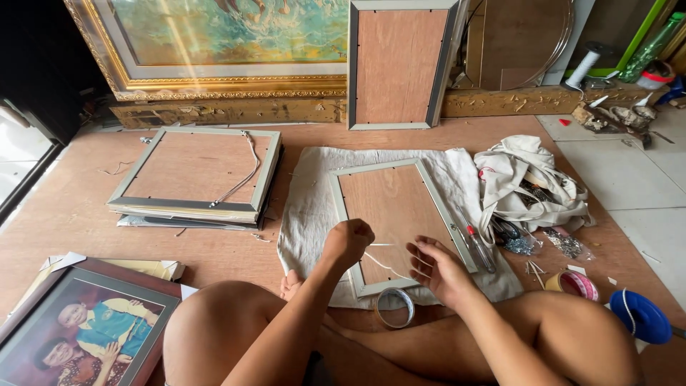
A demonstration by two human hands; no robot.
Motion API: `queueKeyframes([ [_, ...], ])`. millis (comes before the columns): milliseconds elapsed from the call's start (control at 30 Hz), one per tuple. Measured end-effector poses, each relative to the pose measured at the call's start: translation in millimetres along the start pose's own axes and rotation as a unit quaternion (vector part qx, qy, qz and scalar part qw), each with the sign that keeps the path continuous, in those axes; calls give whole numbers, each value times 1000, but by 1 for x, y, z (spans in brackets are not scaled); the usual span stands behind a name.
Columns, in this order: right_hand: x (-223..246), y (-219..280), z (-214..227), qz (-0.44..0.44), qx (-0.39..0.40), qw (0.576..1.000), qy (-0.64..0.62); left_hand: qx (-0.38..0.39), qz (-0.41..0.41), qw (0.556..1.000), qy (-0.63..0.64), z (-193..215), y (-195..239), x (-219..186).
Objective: The person installs a hanging wire on the back of a picture frame. They thread the wire through metal eyelets, secure it with tape, and trim the excess wire with scissors.
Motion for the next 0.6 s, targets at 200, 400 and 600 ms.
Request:
queueKeyframes([
  [200, 22, -6, -37, 35, 100, 991, -80, -2, -178, 949, -261, -6, 24, -61],
  [400, 22, 1, -49, 74, 128, 989, -16, -18, -294, 877, -380, -30, 38, -82],
  [600, 15, 1, -55, 104, 125, 984, 73, -29, -298, 880, -370, -31, 30, -76],
])
Point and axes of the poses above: each hand's wrist, its own y-axis away from the middle knuckle, its own z-axis out of the back of the hand, x = y × z, the point moved 9 cm from there along -y, towards the middle knuckle, and after that the axes turned 3 degrees about y, right-handed, at the moved point
